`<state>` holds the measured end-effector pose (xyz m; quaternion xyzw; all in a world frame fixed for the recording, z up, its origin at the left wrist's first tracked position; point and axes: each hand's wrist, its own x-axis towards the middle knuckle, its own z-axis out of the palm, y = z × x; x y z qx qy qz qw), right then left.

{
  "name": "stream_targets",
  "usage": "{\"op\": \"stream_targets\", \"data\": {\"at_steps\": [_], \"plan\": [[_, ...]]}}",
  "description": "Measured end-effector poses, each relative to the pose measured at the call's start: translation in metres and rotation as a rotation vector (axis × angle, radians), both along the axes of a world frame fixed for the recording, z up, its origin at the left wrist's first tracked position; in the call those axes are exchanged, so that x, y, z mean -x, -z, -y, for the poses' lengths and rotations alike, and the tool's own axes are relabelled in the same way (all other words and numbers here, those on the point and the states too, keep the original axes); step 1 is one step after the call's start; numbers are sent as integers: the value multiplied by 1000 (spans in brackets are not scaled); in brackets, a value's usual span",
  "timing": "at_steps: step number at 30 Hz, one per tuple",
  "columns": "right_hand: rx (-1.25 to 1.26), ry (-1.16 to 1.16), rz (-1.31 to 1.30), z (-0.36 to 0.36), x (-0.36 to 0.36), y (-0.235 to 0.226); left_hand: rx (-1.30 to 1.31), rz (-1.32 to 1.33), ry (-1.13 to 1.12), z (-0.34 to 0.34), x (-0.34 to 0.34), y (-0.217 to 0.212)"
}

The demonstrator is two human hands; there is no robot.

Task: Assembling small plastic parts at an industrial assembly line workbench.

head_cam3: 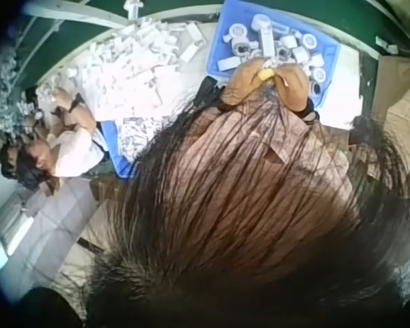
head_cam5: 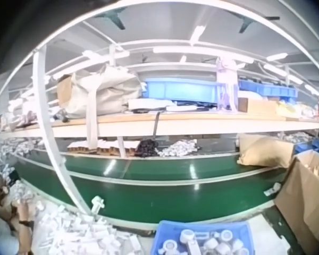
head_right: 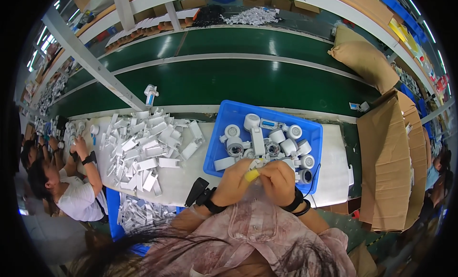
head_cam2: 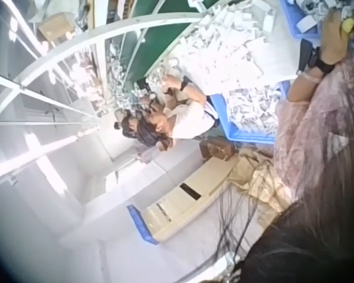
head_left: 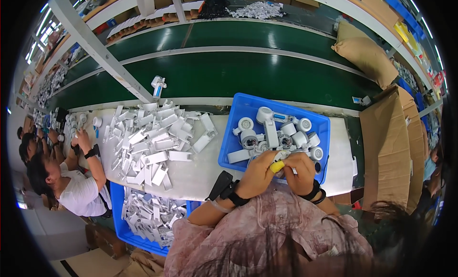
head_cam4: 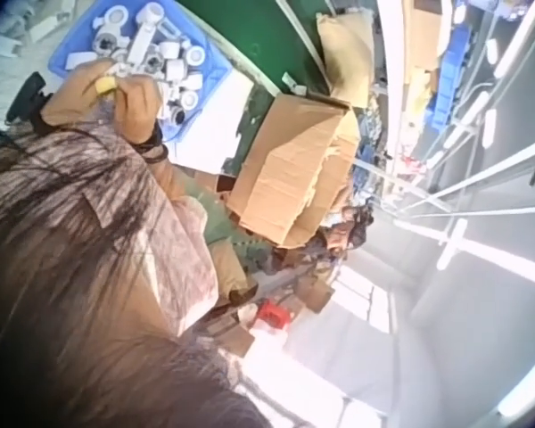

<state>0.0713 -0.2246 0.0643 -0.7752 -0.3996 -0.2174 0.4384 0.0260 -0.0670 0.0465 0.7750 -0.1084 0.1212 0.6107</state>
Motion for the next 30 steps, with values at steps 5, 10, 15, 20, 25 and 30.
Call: {"op": "stream_targets", "data": {"at_steps": [5,10,15,20,25,30], "plan": [[-42,-153,-355,15,-22,-5,167,-224,119,-9,-5,-3],[-343,-300,-1108,17,-27,20,240,-243,164,-7,-6,-12],[-364,-283,-1267,22,-24,21,275,-163,96,-3,-5,-1],[-130,20,-625,22,-26,15,510,-325,55,-10,-1,10],[-96,71,-589,18,-21,2,470,-396,32,-12,5,19],[-34,88,-475,20,-22,5,392,-396,58,-14,5,24]]}}
